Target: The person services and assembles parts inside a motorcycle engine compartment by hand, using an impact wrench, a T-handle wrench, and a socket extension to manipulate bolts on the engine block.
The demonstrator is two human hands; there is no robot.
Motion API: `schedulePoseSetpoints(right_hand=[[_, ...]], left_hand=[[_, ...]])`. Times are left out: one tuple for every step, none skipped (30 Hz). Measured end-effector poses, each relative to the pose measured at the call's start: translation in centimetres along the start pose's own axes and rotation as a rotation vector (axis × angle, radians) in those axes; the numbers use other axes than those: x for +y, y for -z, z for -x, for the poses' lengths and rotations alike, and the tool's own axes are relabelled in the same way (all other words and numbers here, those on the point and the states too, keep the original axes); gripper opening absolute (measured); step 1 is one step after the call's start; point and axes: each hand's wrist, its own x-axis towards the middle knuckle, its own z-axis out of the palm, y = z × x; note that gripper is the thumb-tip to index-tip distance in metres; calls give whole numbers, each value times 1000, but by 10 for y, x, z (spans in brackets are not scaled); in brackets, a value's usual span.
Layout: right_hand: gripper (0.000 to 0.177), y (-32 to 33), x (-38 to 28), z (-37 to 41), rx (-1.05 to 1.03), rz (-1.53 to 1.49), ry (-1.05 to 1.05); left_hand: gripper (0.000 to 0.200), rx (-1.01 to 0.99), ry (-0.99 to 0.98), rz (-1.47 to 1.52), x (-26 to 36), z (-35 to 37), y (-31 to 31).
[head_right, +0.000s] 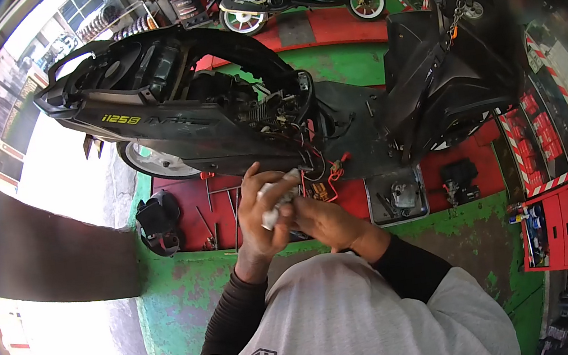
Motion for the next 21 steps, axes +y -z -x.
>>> schedulePoseSetpoints(right_hand=[[48,5,-6,4,2,-3,6],[46,13,-14,9,87,385,-214],[45,36,9,8,20,636,-30],[44,59,32,8,3,931,179],[44,63,43,1,44,1188,389],[44,67,46,9,40,1237,365],[44,49,31,9,33,1288,347],[43,31,17,10,33,1337,334],[43,18,6,9,38,1386,322],[43,18,5,10,41,1410,312],[43,18,4,11,44,1433,301],[43,27,9,15,-144,1598,184],[42,12,-3,14,-179,1482,-10],[42,-2,-15,13,-189,1366,-205],[42,-16,-27,13,-178,1266,-391],[47,-28,-37,16,-96,1208,-291],[53,-35,-43,17,-15,1148,-192],[53,-39,-47,16,-20,1146,-193],[52,-41,-51,14,-73,932,-16],[52,-40,-54,11,-123,713,154],[52,-39,-56,5,-124,711,150]], left_hand=[[44,-7,-3,1,3,-2,1],[46,-83,-63,-4,9,-8,3],[49,-159,-123,-8,17,-14,4],[46,-335,-175,-1,28,-17,-4],[46,-338,-172,1,28,-6,-19],[43,-413,-171,31,19,11,-37],[41,-486,-175,56,10,19,-46],[41,-399,-269,13,2,17,-39],[41,-407,-280,10,-6,19,-33],[40,-347,-238,-8,-14,25,-29],[40,-285,-190,-24,-20,34,-26],[39,-255,-208,-60,-28,39,-23],[39,-255,-207,-59,-31,42,-18],[37,-238,-132,-23,-34,43,-13],[35,-221,-55,11,-37,45,-9],[33,-195,74,34,-34,45,-4],[33,-193,79,30,-33,43,-3],[36,-48,244,112,-33,41,-3],[40,98,406,194,-34,38,-4],[41,231,531,403,-35,38,-13],[41,234,535,402,-25,42,-21]])
